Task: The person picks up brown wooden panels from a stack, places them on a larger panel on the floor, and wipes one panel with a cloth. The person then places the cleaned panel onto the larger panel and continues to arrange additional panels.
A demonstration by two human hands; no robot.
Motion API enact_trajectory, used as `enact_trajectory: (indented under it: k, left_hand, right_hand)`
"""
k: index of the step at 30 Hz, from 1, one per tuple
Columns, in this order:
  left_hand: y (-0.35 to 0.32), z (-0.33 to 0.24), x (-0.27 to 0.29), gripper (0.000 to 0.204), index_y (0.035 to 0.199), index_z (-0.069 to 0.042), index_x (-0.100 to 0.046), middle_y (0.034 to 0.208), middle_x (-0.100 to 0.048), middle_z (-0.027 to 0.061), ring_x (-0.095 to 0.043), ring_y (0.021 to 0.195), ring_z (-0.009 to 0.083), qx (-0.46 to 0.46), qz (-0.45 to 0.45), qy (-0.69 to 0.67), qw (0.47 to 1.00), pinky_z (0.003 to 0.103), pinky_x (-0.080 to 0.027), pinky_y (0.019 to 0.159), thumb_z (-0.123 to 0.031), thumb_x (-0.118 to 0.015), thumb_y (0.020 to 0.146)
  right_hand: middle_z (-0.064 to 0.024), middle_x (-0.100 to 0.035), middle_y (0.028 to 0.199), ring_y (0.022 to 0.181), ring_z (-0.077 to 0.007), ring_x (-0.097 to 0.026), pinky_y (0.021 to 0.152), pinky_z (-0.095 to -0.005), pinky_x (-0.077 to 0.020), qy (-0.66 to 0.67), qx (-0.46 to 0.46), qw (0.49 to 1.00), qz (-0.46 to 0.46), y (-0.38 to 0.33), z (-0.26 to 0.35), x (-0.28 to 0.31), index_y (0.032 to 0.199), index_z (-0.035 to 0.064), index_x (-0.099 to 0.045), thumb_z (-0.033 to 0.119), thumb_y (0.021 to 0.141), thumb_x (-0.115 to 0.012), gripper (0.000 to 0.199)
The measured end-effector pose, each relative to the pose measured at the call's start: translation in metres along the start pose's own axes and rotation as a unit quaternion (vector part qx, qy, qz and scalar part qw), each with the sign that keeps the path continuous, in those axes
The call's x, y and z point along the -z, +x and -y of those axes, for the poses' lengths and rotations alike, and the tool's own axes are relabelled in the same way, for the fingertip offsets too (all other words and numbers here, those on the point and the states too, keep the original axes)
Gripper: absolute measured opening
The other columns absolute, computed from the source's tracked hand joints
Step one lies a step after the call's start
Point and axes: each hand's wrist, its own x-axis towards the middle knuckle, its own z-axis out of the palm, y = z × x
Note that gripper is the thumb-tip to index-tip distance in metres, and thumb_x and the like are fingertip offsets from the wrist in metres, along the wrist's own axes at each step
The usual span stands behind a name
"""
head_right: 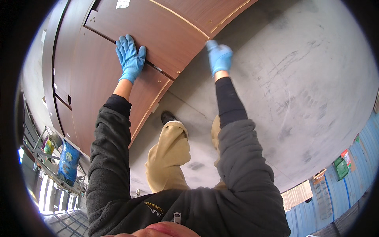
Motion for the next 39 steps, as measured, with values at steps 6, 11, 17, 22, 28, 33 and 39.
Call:
enact_trajectory:
  k: [6,11,17,22,28,33,39]
  left_hand:
    - [0.002,0.000,-0.004,0.089,0.166,-0.005,-0.014,0.172,-0.010,0.0265,-0.005,0.159,0.0465,0.017,0.022,-0.002,1.000,0.056,-0.004,0.128,-0.059,-0.044,0.102]
    - [0.002,0.000,-0.001,0.089,0.166,-0.005,-0.014,0.172,-0.009,0.0270,-0.005,0.159,0.0464,-0.001,-0.001,-0.013,1.000,0.056,-0.003,0.128,-0.060,-0.044,0.102]
    - [0.003,-0.004,0.003,0.091,0.166,-0.003,-0.014,0.172,-0.009,0.0274,-0.006,0.159,0.0469,0.014,0.018,0.002,1.000,0.056,-0.004,0.128,-0.062,-0.043,0.102]
    - [0.005,-0.006,0.010,0.090,0.165,-0.004,-0.018,0.171,-0.013,0.0276,-0.010,0.158,0.0471,0.016,0.023,0.019,0.999,0.055,-0.007,0.128,-0.061,-0.045,0.101]
    - [0.012,-0.018,0.034,0.090,0.165,-0.006,-0.021,0.171,-0.017,0.0248,-0.014,0.158,0.0442,0.039,0.083,0.070,0.993,0.054,-0.010,0.128,-0.060,-0.049,0.099]
    - [0.008,-0.047,0.085,0.090,0.162,-0.007,-0.029,0.169,-0.025,0.0228,-0.021,0.157,0.0412,0.057,0.096,0.025,0.993,0.052,-0.018,0.127,-0.053,-0.063,0.093]
    - [-0.111,-0.087,0.172,0.070,0.151,-0.003,-0.047,0.157,-0.042,0.0277,-0.038,0.147,0.0468,-0.010,0.178,-0.071,0.981,0.056,-0.030,0.121,-0.041,-0.064,0.094]
  right_hand:
    - [-0.0033,-0.058,0.067,0.066,-0.0164,-0.051,0.065,-0.0381,-0.0472,-0.024,0.072,0.997,-0.032,0.006,0.007,-0.004,0.074,-0.0009,-0.063,0.057,0.092,-0.075,0.062]
    - [-0.0231,-0.064,0.071,0.071,-0.0309,-0.062,0.074,-0.0451,-0.0512,0.024,-0.067,0.997,-0.015,-0.023,-0.002,-0.040,0.074,-0.0056,-0.066,0.066,0.086,-0.073,0.073]
    - [-0.0201,-0.076,0.092,0.087,-0.0330,-0.072,0.081,-0.0427,-0.0557,-0.188,-0.051,0.961,0.195,-0.094,-0.039,-0.024,0.092,-0.0007,-0.072,0.057,0.083,-0.077,0.059]
    - [-0.0195,-0.074,0.119,0.113,-0.0352,-0.069,0.099,-0.0414,-0.0528,-0.267,-0.075,0.891,0.359,-0.153,-0.067,0.003,0.123,0.0022,-0.071,0.051,0.085,-0.073,0.062]
    - [-0.0206,-0.072,0.125,0.119,-0.0345,-0.068,0.102,-0.0405,-0.0516,-0.181,-0.100,0.944,0.258,-0.171,-0.074,0.034,0.129,0.0002,-0.068,0.049,0.092,-0.067,0.061]
    - [-0.0225,-0.072,0.121,0.115,-0.0347,-0.068,0.099,-0.0403,-0.0522,-0.190,-0.115,0.944,0.246,-0.204,-0.068,0.087,0.124,0.0021,-0.070,0.041,0.094,-0.064,0.049]
    - [-0.0225,-0.074,0.098,0.096,-0.0354,-0.071,0.088,-0.0423,-0.0536,-0.221,-0.094,0.944,0.225,-0.281,-0.059,0.176,0.104,0.0000,-0.073,0.039,0.093,-0.066,0.042]
